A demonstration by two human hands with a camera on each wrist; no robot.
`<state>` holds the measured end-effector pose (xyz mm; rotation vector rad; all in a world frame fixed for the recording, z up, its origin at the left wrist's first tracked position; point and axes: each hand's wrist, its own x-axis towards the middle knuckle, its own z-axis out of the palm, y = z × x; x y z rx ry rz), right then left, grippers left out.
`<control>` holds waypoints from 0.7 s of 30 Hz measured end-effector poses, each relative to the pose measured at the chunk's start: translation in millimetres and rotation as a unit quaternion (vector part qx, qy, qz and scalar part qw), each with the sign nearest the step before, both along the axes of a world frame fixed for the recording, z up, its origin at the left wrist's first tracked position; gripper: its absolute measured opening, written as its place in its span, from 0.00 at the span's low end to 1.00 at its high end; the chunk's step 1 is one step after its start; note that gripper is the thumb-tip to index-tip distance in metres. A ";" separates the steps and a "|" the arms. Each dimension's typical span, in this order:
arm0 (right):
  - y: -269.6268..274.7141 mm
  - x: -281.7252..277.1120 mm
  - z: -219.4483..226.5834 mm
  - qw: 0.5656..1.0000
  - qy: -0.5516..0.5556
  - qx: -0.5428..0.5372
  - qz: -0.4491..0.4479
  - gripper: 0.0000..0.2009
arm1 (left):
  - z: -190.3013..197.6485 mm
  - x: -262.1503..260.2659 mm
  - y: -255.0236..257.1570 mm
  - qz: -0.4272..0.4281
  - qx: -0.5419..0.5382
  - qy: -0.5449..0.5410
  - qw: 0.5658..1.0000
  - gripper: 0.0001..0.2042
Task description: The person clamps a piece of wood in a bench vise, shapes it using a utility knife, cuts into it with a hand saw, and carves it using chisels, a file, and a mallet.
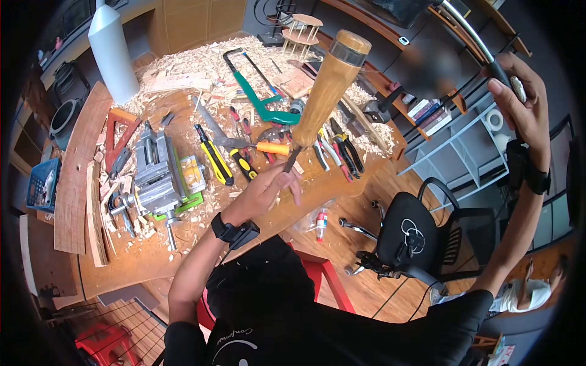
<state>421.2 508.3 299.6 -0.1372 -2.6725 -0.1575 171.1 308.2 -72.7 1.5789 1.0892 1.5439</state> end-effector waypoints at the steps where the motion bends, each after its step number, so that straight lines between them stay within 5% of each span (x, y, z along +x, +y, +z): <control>1: -5.7 -0.9 -1.9 1.000 0.000 0.000 0.000 0.17 | 3.1 1.1 -1.8 -0.001 -0.005 -0.013 1.000 0.24; 3: -18.3 -1.7 -2.8 0.997 -0.016 -0.017 -0.068 0.18 | 3.8 2.3 -1.7 -0.004 -0.009 -0.026 1.000 0.23; 7: -14.0 -3.9 3.4 0.996 -0.079 0.024 -0.031 0.16 | 1.3 2.2 0.9 0.001 0.002 -0.017 1.000 0.23; 10: -6.6 1.1 4.2 0.997 -0.017 0.069 0.005 0.17 | 4.2 1.8 -1.5 0.000 -0.006 -0.030 1.000 0.23; 13: -12.0 3.3 4.2 0.996 0.033 -0.024 -0.083 0.21 | 0.1 0.3 -2.1 -0.004 -0.018 -0.039 0.999 0.23; 16: -10.0 -3.2 -4.5 0.998 0.056 -0.036 -0.016 0.18 | -3.8 -0.5 -0.1 -0.004 -0.011 -0.031 0.999 0.22; 17: -5.6 -1.1 1.0 0.996 -0.021 -0.085 -0.019 0.19 | -3.4 -0.2 0.5 -0.007 -0.008 -0.033 0.999 0.22; 18: -4.7 -7.9 -5.3 0.999 -0.011 0.014 0.040 0.17 | -2.2 0.8 0.8 -0.007 -0.007 -0.032 0.999 0.22; 21: -8.4 -9.0 -2.4 0.999 -0.002 0.028 0.024 0.17 | -0.8 2.2 -0.9 0.002 -0.004 -0.039 0.999 0.22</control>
